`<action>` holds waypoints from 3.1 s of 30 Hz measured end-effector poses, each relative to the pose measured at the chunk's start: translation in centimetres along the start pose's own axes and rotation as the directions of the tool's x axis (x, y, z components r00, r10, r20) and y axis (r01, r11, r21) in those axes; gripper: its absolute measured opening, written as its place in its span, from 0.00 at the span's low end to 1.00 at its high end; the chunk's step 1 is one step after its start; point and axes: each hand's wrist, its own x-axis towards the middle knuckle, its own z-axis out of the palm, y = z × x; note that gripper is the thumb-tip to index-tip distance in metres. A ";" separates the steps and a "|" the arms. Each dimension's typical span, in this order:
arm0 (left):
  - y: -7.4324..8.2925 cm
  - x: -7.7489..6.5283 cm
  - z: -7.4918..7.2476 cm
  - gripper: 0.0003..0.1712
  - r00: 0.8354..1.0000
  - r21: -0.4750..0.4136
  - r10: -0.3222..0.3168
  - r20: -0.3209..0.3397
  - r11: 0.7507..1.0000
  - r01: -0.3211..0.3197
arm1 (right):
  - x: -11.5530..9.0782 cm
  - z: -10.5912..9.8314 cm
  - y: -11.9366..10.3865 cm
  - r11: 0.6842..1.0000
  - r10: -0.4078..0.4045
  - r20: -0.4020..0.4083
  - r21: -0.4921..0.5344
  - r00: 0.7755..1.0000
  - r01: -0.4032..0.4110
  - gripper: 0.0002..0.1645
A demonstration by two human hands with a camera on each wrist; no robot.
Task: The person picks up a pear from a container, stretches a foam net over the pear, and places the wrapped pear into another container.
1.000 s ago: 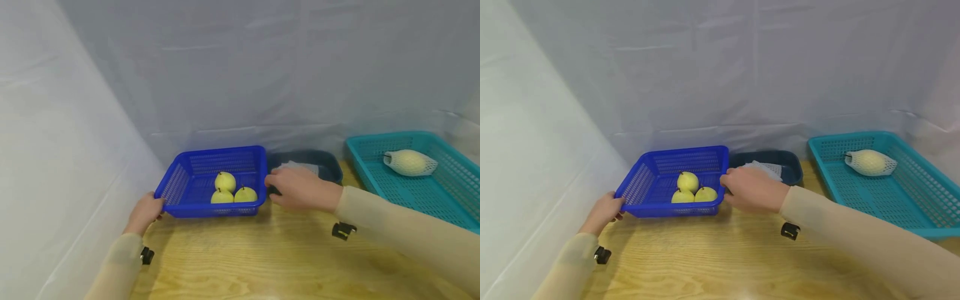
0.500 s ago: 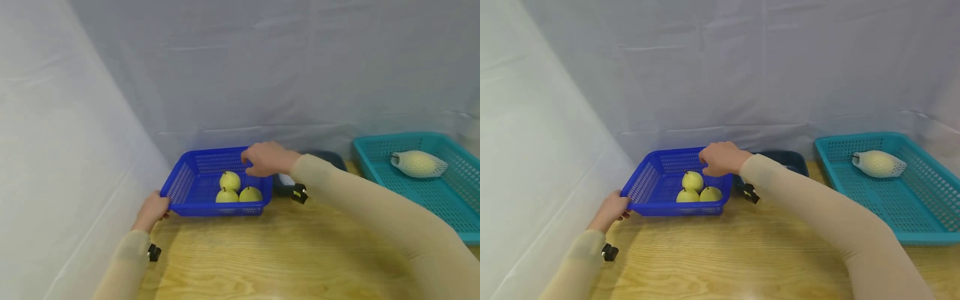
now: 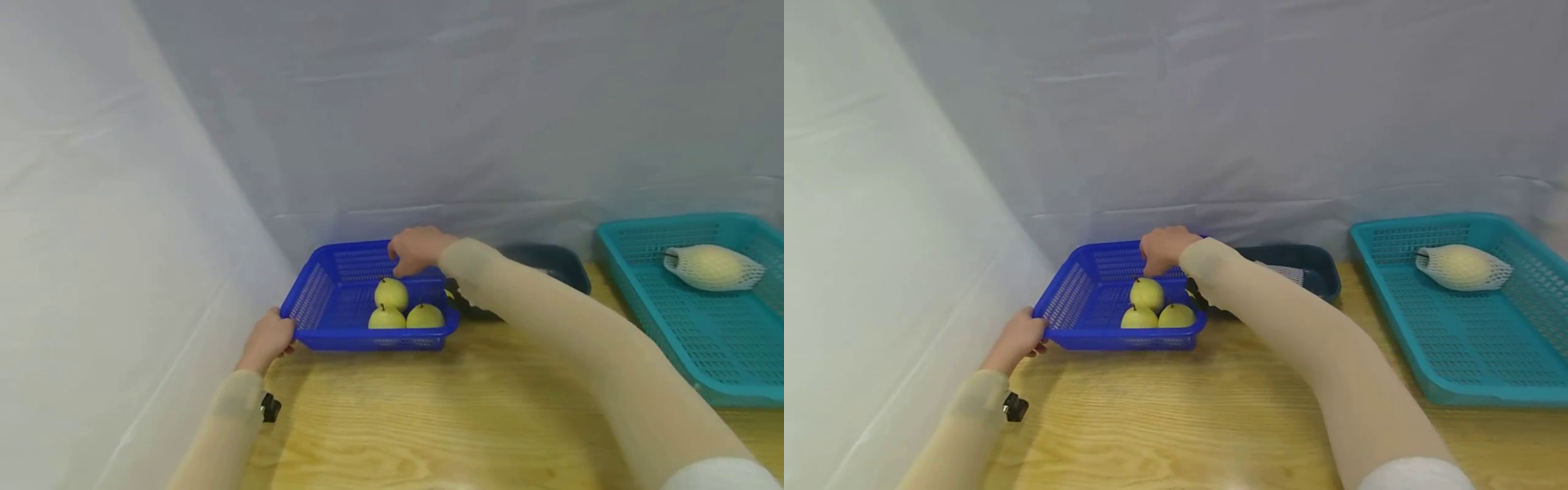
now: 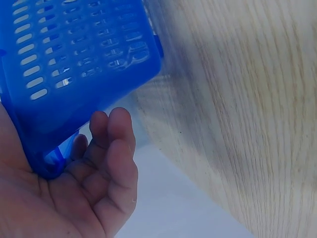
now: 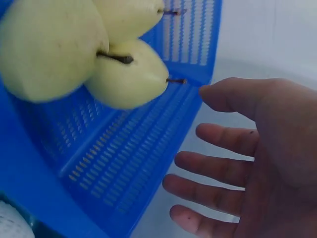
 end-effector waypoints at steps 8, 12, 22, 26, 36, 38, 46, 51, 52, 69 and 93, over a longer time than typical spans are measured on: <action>0.6 -0.1 0.3 0.18 1.000 0.024 -0.005 -0.011 1.000 0.005 | 2.6 0.5 -0.9 0.999 0.036 0.111 -0.042 0.993 -0.032 0.33; 0.6 0.0 0.7 0.18 1.000 0.032 -0.004 -0.019 0.999 0.005 | 3.3 0.9 -1.3 0.999 0.031 0.197 -0.020 0.980 -0.028 0.36; 0.9 0.0 1.7 0.19 0.999 0.024 -0.032 -0.017 0.999 0.032 | 4.3 2.8 -1.1 1.000 0.026 0.302 -0.002 0.953 -0.026 0.39; 1.3 0.1 1.5 0.19 0.999 0.026 -0.031 -0.032 0.999 0.032 | 5.0 3.3 -0.8 1.000 0.005 0.296 -0.015 0.955 0.000 0.39; 1.9 -0.2 1.4 0.20 0.999 0.016 -0.030 -0.027 0.999 0.031 | 4.7 3.4 0.2 0.997 0.048 0.347 0.035 0.937 -0.064 0.47; 2.0 -0.1 1.3 0.20 0.999 0.022 -0.025 -0.025 0.999 0.026 | 4.4 3.5 0.5 0.996 0.034 0.346 0.062 0.938 -0.059 0.47; 2.3 -0.2 1.0 0.20 0.999 0.036 -0.022 -0.030 0.999 0.023 | 4.5 3.7 0.9 0.993 -0.012 0.327 0.113 0.945 -0.026 0.47; 2.4 -0.4 0.9 0.20 0.999 0.033 -0.028 -0.016 0.999 0.029 | 4.9 3.7 1.0 0.997 -0.027 0.291 0.077 0.956 0.004 0.48; 2.4 -0.5 0.8 0.20 0.999 0.034 -0.028 -0.016 0.999 0.028 | 5.0 3.7 1.1 0.997 -0.026 0.282 0.073 0.959 0.006 0.48; 2.1 0.6 -0.3 0.17 1.000 0.083 0.011 0.014 0.996 -0.012 | 1.8 0.8 2.2 0.978 -0.143 0.013 0.158 0.990 0.140 0.39; 0.8 1.2 -1.6 0.18 0.998 0.215 0.044 0.038 0.975 -0.052 | -14.8 1.9 5.2 0.959 -0.217 -0.219 0.133 0.951 0.250 0.35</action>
